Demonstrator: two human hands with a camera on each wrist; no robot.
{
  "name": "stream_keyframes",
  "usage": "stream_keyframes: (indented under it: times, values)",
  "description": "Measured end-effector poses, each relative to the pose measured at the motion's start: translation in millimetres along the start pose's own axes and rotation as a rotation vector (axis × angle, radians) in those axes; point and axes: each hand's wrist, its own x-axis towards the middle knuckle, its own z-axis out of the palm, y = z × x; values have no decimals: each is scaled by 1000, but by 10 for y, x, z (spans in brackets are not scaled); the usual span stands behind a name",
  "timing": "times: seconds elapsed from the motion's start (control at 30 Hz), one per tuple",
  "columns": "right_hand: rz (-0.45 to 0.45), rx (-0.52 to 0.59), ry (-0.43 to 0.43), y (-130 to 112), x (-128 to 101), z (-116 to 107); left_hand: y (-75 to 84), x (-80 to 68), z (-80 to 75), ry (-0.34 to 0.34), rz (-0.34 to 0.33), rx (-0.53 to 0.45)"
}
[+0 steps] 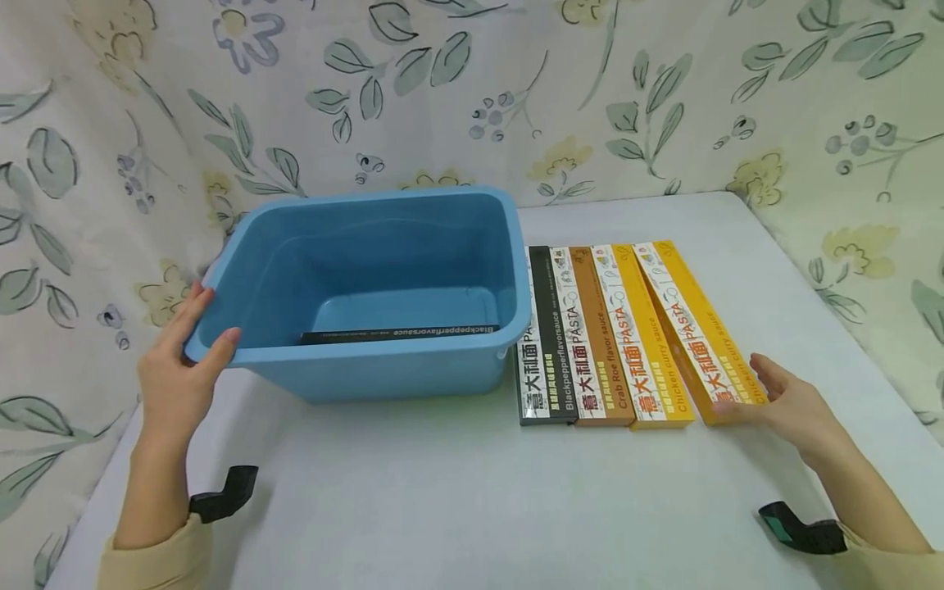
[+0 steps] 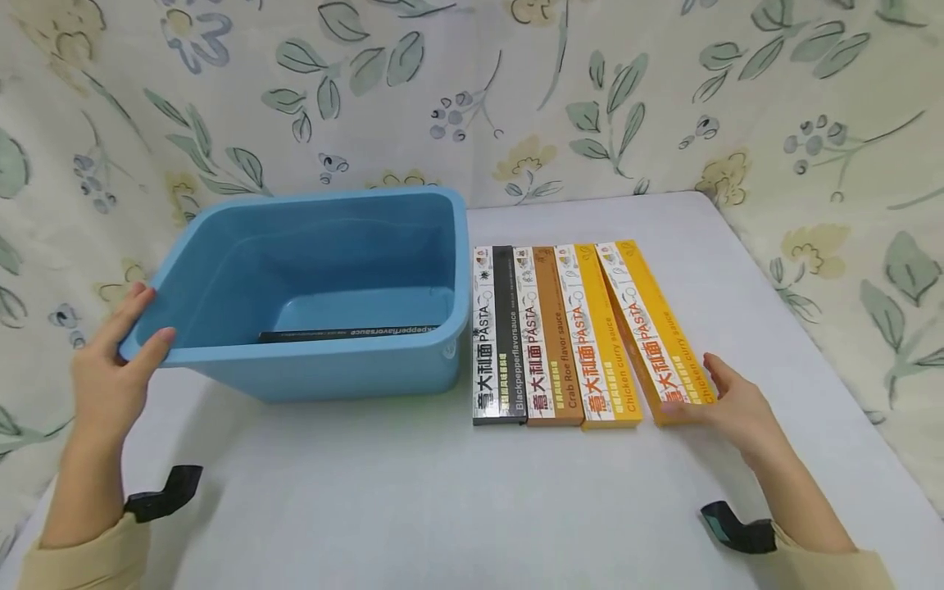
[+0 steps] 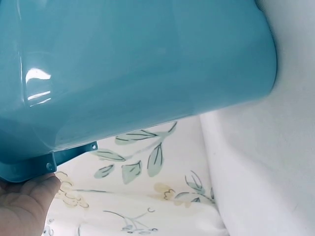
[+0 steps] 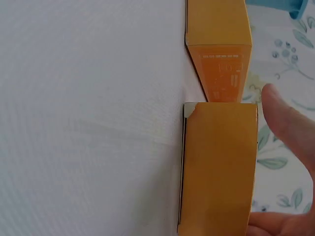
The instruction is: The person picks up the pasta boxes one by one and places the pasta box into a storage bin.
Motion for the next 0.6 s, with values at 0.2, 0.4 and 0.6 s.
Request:
stream_keyframes:
  times: [0.2, 0.4, 0.6]
  values:
    - [-50, -33, -6, 0, 30, 54, -5, 3, 8, 4, 14, 8]
    - [-37, -75, 23, -24, 53, 88, -6, 0, 5, 8, 12, 9]
    - [27, -58, 59, -29, 47, 89, -18, -3, -2, 10, 5, 13]
